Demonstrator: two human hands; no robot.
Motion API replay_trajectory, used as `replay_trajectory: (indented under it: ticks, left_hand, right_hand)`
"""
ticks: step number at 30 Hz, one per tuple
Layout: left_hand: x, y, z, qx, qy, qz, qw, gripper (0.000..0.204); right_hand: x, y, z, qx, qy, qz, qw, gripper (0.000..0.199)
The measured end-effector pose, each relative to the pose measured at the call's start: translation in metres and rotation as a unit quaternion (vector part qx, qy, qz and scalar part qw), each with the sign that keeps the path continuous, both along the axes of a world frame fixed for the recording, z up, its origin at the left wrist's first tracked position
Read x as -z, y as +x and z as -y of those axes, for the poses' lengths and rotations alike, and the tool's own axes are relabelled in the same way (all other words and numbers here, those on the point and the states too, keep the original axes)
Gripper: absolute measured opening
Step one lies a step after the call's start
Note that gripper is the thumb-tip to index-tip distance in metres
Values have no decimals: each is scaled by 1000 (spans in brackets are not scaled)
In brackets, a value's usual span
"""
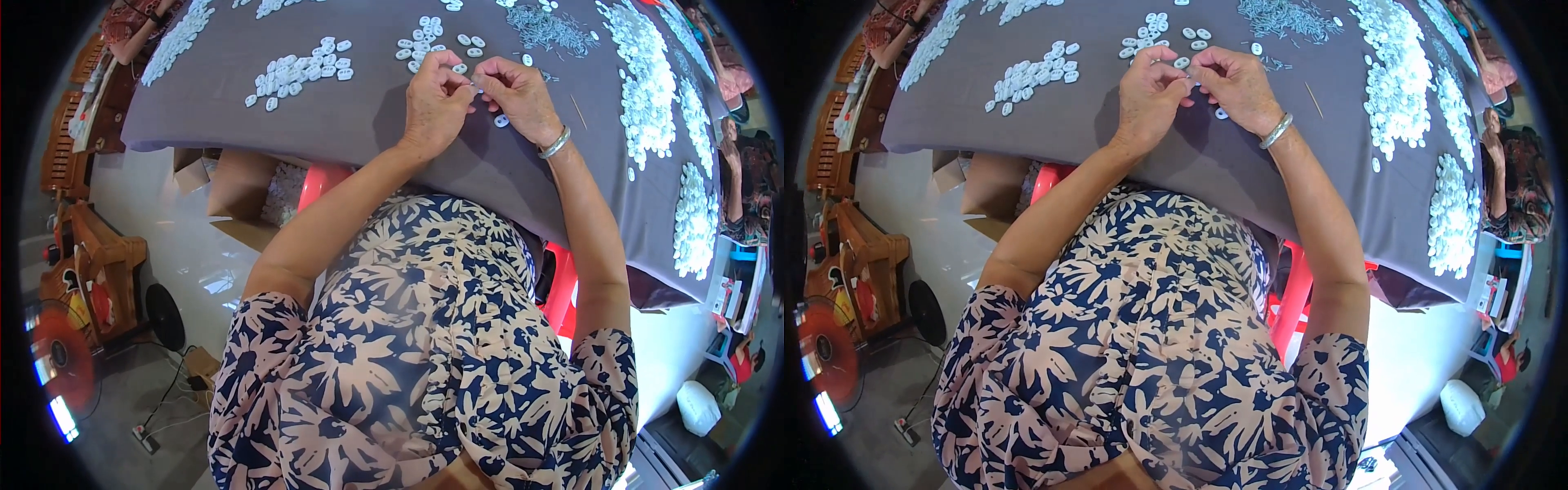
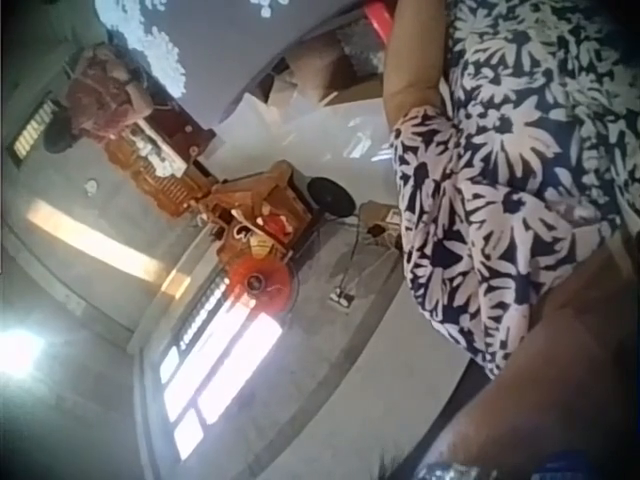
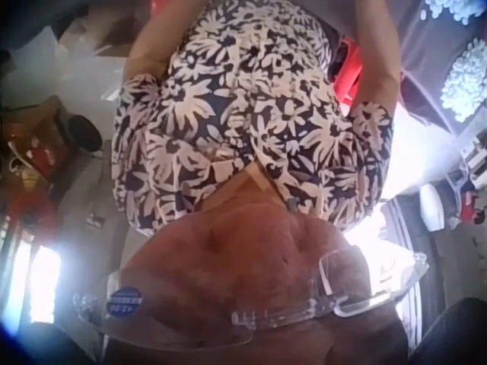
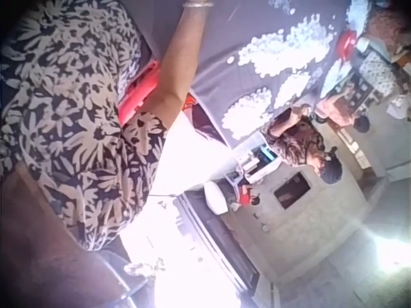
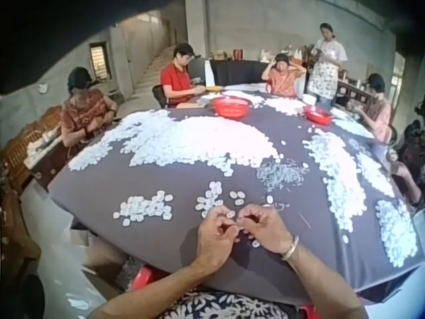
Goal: The person sorts and inspects small white plastic components by hand on a table.
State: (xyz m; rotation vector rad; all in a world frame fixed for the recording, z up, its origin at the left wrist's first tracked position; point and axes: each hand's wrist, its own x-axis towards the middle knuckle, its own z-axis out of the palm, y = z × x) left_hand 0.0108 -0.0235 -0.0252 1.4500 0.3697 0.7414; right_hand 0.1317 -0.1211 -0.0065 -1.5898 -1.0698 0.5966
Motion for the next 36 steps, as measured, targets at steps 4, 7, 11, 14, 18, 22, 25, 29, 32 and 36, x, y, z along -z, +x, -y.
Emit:
replay_trajectory:
  ticks: [4, 7, 11, 14, 18, 22, 25, 29, 32, 36]
  left_hand:
    - [0, 0, 0, -5, -26, 10, 1000, 31]
    - [1, 1, -1, 1, -19, 1, 1000, 31]
    - [0, 0, -1, 9, 22, -27, 999, 32]
    - [-1, 2, 0, 9, 26, -26, 999, 31]
    - [0, 2, 1, 12, 26, -23, 999, 30]
    - [3, -1, 1, 10, 20, -5, 1000, 30]
    - [2, -2, 1, 9, 21, -4, 1000, 29]
    - [3, 0, 0, 8, 29, -13, 999, 29]
    - [4, -1, 1, 8, 32, -15, 999, 29]
    - [3, 0, 2, 13, 29, -21, 999, 29]
  right_hand:
    - [0, -4, -1, 14, 2, -31, 999, 16]
    - [0, -2, 0, 17, 2, -41, 999, 16]
    - [-3, 4, 2, 11, -4, -52, 999, 16]
    - [-9, 5, 4, 18, 1, -81, 997, 16]
    - [-19, 15, 10, 68, 45, -84, 993, 16]
    - [-20, 58, 19, 194, 67, 45, 978, 14]
    - [-13, 88, 28, 226, -18, 189, 955, 14]
    - [-9, 97, 26, 173, -90, 288, 937, 19]
    - [-10, 98, 18, 141, -133, 305, 932, 23]
    - [-11, 98, 4, 147, -174, 329, 916, 24]
